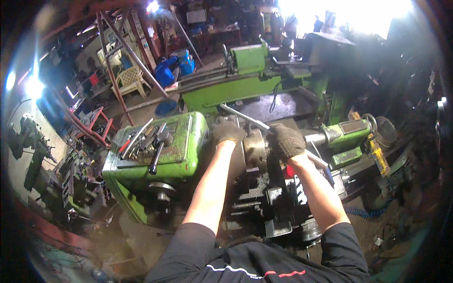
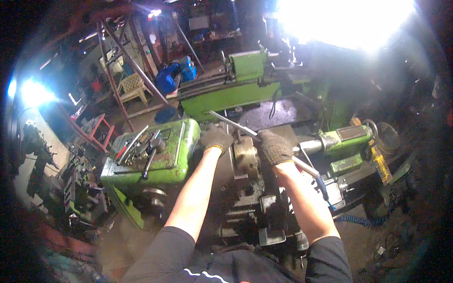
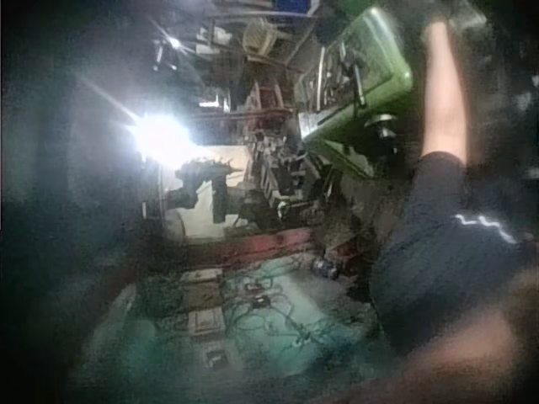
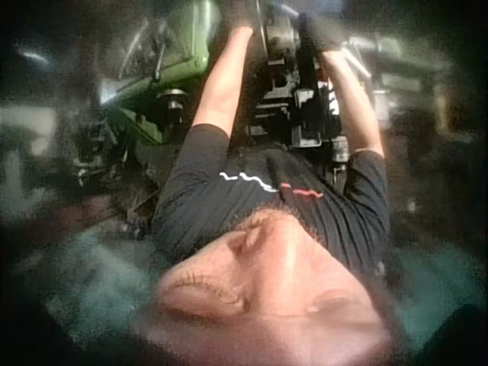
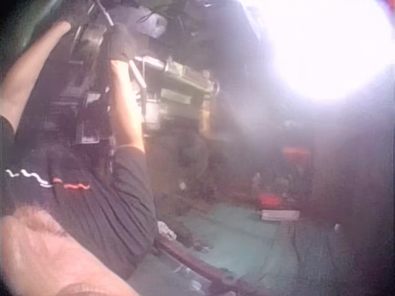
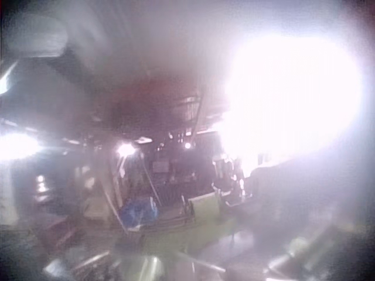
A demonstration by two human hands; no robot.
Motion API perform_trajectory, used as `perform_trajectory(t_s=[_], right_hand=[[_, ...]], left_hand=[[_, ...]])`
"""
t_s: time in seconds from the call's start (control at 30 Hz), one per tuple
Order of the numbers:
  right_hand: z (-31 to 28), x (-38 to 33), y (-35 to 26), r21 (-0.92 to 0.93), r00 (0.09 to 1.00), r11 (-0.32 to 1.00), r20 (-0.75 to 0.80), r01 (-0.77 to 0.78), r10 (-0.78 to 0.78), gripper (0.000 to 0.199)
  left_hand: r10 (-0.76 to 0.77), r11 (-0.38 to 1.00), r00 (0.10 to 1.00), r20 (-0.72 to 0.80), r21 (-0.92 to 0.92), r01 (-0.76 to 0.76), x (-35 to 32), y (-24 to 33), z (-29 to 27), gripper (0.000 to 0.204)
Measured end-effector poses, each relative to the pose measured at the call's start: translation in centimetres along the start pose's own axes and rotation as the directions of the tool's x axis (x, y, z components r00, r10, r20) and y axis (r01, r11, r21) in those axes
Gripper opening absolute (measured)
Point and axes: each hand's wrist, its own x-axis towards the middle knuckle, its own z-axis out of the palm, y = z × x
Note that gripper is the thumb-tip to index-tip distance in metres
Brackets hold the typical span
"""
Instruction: The person operates a green metal lathe, adjusting the chuck and tool post while the workpiece rotates. They use a wrench to tighten the chuck and a caliper to measure the workpiece, then continue machining with the cutting tool.
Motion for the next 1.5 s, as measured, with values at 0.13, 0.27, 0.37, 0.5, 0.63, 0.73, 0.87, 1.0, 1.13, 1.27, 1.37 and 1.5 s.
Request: perform_trajectory(t_s=[0.13,0.27,0.37,0.5,0.63,0.73,0.87,1.0,1.13,1.27,1.37,1.5], right_hand=[[0.8,4.0,0.0,-0.101,0.995,0.992,0.060,-0.078,0.085,0.031],[0.0,7.7,-0.1,-0.207,0.977,0.976,0.185,-0.067,0.107,0.041],[-0.2,10.8,-3.1,-0.337,0.960,0.941,0.259,-0.018,0.111,0.039],[-1.9,10.2,-9.7,-0.378,0.951,0.921,0.243,-0.091,0.193,0.038],[-1.8,9.8,-11.7,-0.481,0.927,0.863,0.230,-0.155,0.295,0.035],[-3.8,6.7,-11.2,-0.544,0.923,0.821,0.204,-0.171,0.327,0.030],[-8.1,-0.6,-9.9,-0.608,0.961,0.767,0.022,-0.206,0.276,0.027],[-9.2,-1.3,-9.2,-0.670,0.925,0.670,-0.069,-0.321,0.374,0.027],[-9.4,2.0,-7.6,-0.744,0.906,0.600,-0.018,-0.294,0.422,0.029],[-8.7,1.4,-6.7,-0.772,0.952,0.585,-0.082,-0.249,0.296,0.025],[-7.7,1.3,-5.1,-0.745,0.964,0.622,-0.116,-0.244,0.238,0.024],[-9.4,1.7,-2.5,-0.775,0.971,0.590,-0.128,-0.226,0.203,0.025]], left_hand=[[0.063,0.997,0.995,0.077,-0.048,-0.060,1.5,-0.1,-0.2,0.079],[-0.013,0.994,0.999,0.037,-0.110,0.017,1.4,1.0,0.2,0.087],[0.173,0.965,0.921,-0.350,-0.125,-0.229,7.0,-1.4,8.1,0.088],[0.523,0.832,0.787,-0.327,-0.001,-0.554,9.2,-0.9,5.7,0.080],[0.707,0.688,0.693,-0.139,-0.091,-0.720,13.7,1.1,4.1,0.054],[0.697,0.637,0.627,-0.347,-0.102,-0.764,12.2,0.8,4.1,0.032],[0.749,0.652,0.659,-0.071,-0.098,-0.752,11.7,-0.3,-0.4,0.042],[0.810,0.585,0.581,0.078,-0.056,-0.809,15.7,2.3,1.5,0.051],[0.771,0.633,0.630,0.088,0.000,-0.774,15.8,2.8,0.5,0.037],[0.729,0.684,0.684,0.020,-0.007,-0.729,15.5,2.2,0.8,0.033],[0.723,0.691,0.684,0.097,-0.058,-0.721,15.5,2.6,1.5,0.032],[0.684,0.728,0.729,0.013,-0.079,-0.681,14.2,3.7,0.8,0.038]])
